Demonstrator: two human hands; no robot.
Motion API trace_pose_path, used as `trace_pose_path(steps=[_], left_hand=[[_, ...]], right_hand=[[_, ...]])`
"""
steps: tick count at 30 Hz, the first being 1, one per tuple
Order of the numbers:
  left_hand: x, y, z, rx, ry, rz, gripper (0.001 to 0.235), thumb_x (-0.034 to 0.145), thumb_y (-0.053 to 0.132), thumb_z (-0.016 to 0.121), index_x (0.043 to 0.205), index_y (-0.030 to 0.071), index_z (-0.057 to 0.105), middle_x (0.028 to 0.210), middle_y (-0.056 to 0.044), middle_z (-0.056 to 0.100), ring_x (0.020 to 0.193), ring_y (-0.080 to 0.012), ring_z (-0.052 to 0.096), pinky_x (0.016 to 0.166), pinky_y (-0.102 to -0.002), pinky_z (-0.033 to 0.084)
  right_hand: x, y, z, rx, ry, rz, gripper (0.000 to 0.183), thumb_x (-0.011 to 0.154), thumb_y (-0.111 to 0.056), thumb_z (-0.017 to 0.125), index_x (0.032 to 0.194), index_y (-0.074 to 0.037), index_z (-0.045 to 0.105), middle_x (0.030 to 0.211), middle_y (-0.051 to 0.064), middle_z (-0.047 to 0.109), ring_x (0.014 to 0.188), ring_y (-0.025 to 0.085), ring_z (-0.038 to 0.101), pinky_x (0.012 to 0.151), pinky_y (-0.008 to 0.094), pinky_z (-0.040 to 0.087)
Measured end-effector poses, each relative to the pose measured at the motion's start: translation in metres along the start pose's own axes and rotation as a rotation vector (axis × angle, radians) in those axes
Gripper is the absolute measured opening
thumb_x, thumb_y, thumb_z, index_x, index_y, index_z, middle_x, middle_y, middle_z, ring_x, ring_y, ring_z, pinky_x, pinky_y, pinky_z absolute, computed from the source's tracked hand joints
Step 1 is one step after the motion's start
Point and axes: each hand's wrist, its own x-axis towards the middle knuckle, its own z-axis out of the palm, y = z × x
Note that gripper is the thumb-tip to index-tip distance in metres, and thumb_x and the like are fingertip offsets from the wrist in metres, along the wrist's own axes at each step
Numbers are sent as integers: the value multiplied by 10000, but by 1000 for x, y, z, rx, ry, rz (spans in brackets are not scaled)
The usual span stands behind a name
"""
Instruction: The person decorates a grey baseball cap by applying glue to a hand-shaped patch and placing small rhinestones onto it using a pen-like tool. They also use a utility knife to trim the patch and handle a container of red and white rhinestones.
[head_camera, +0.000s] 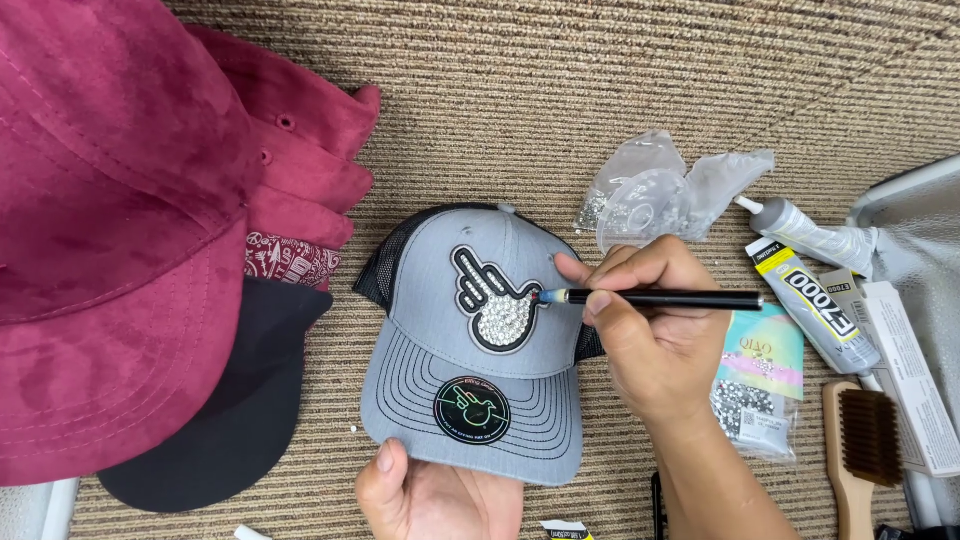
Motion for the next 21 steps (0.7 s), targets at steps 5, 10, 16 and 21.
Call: trace_pose_path(steps=[5,10,16,21], left_hand=[[17,-6,65,28,143,-4,665,841,377,648,1402,37,545,1367,-199,620,1266,-400,548,1073,-627,383],[21,3,75,79,362,-22,659,827,409,518,1400,83,538,1386,-172,601,1297,-388,529,1105,-621,364],[8,0,61,152,634,-71,679,808,433,360,1397,139,527,1407,-140,579,1333,-377,508,1142,-618,343],[1,2,63,141,563,-66,689,797,411,371,1405,134,539,1410,-151,585,1330,-370,515,1142,-605,356]], right_hand=[[4,-5,-2,84,106,-87,125,960,-126,623,972,-48,527,763,107,573,751,168,588,974,474,686],[0,-16,-6,-19,275,-230,212,1043,-187,597,1153,-45,484,924,175,554,871,229,608,952,483,686],[-19,-39,-19,-151,505,-379,342,1143,-253,561,1370,-32,433,1115,263,537,1015,304,636,926,498,687],[-61,-35,-31,-261,371,-393,230,1185,-236,452,1307,-41,455,1069,334,646,903,366,691,784,329,536]])
